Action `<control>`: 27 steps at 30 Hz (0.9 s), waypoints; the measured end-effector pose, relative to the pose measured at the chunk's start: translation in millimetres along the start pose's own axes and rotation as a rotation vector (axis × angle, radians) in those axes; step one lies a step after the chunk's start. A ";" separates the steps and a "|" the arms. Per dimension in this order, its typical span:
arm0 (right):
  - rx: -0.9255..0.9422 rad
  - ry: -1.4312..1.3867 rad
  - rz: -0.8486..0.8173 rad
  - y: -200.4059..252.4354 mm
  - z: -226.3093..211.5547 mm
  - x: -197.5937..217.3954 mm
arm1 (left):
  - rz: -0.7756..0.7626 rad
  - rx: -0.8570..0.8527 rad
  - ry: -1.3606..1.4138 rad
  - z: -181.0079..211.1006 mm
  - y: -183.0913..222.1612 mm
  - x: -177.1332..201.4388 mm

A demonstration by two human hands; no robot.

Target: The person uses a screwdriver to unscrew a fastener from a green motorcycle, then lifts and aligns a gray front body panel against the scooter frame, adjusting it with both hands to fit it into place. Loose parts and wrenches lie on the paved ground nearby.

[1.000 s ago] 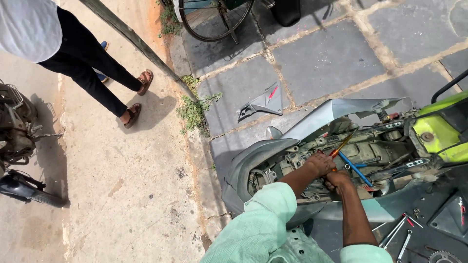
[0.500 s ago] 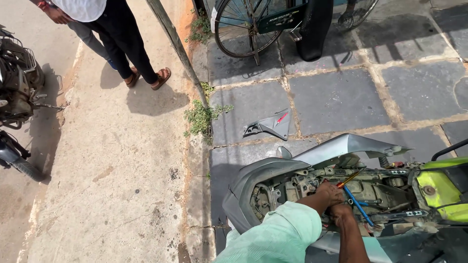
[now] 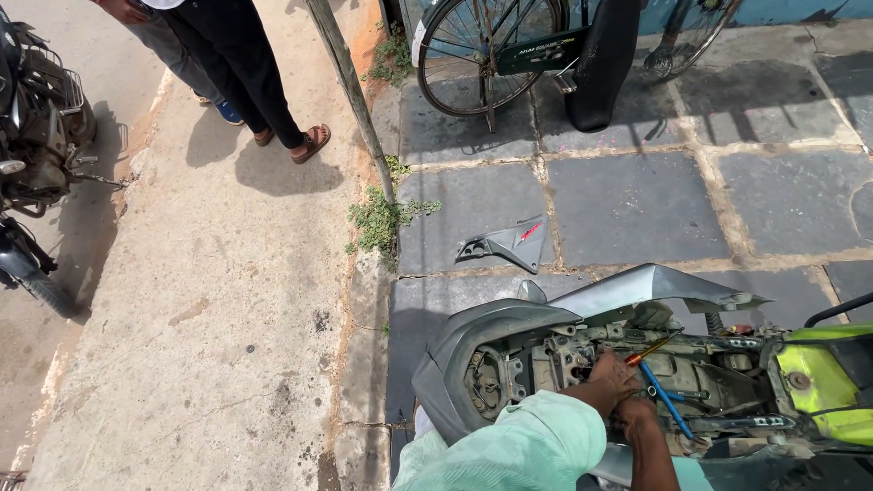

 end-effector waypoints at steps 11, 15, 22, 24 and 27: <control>-0.158 0.430 -0.198 19.5 -19.3 -0.7 | 0.136 0.005 -0.029 1.8 -1.2 -1.3; -0.113 0.350 -0.270 24.7 -17.7 -5.7 | 0.068 -0.037 0.005 -18.3 81.1 19.7; -0.072 0.126 -0.208 -7.0 -2.5 -7.6 | -0.061 -0.091 0.102 -54.6 152.6 62.1; -0.048 0.072 -0.159 4.0 -3.8 -14.3 | -0.076 -0.097 0.106 -54.5 141.4 57.7; 0.011 -0.028 -0.083 44.6 -10.9 -29.5 | -0.117 -0.103 0.087 -42.5 79.7 28.9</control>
Point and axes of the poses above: each hand's wrist, its own y-axis away from the middle knuckle, its own x-axis out of the back of the hand, z = x × y, the point moved 1 cm from there along -y, towards the middle knuckle, and after that the axes turned 14 degrees about -z, right-handed, at the moved point
